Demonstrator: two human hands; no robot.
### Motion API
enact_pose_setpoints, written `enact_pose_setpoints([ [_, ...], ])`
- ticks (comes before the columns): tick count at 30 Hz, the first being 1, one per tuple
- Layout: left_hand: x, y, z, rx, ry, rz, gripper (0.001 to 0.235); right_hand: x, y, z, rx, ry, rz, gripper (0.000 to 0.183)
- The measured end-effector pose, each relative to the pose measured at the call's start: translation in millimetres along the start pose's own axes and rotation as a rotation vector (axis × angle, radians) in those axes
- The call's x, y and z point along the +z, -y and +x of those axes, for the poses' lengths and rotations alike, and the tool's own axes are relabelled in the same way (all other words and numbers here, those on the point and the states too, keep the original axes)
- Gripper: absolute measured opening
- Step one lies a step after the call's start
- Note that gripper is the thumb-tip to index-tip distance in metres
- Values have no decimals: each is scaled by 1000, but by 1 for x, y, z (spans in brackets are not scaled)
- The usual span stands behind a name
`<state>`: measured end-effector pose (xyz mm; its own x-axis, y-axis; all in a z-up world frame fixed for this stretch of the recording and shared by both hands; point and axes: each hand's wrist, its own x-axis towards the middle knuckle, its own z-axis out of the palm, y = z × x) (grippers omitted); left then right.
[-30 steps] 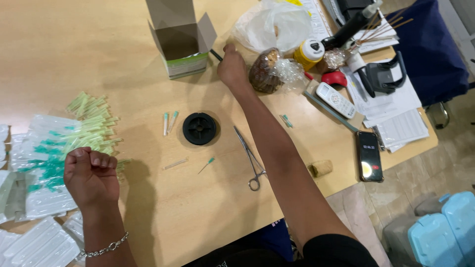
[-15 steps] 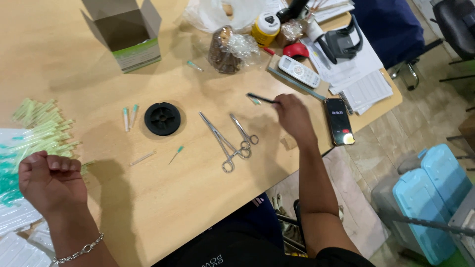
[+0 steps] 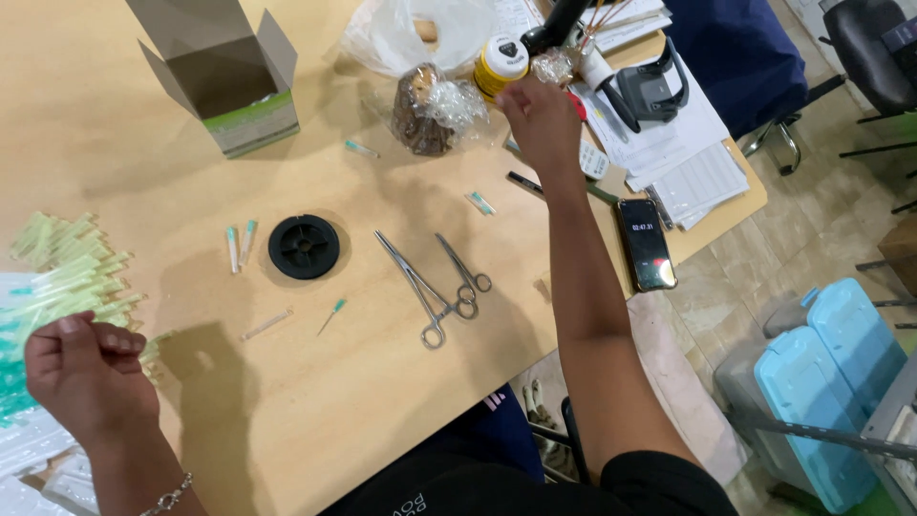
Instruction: The person handles a black circular object and a small syringe-like tube on a cluttered table. They use a pair of metal forceps to manipulate the small tube, then use a pair of scissors to cut a piece of the tube. The person continues to handle the small tube and forceps throughout the video.
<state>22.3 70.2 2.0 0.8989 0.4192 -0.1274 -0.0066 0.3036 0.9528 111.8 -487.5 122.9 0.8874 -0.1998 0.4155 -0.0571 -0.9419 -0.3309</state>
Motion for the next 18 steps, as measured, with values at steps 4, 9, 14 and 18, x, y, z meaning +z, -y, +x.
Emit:
enact_pose_setpoints([
  [4, -2, 5, 0, 37, -5, 86, 11, 29, 2, 83, 95, 139, -93, 51],
  [9, -5, 10, 2, 10, -21, 99, 11, 33, 31, 139, 10, 493, -305, 142],
  [14, 1, 16, 1, 17, -46, 133, 14, 106, -48, 210, -60, 299, -311, 58],
  [18, -6, 27, 2, 44, -50, 160, 16, 115, -27, 253, -189, 159, -65, 27],
])
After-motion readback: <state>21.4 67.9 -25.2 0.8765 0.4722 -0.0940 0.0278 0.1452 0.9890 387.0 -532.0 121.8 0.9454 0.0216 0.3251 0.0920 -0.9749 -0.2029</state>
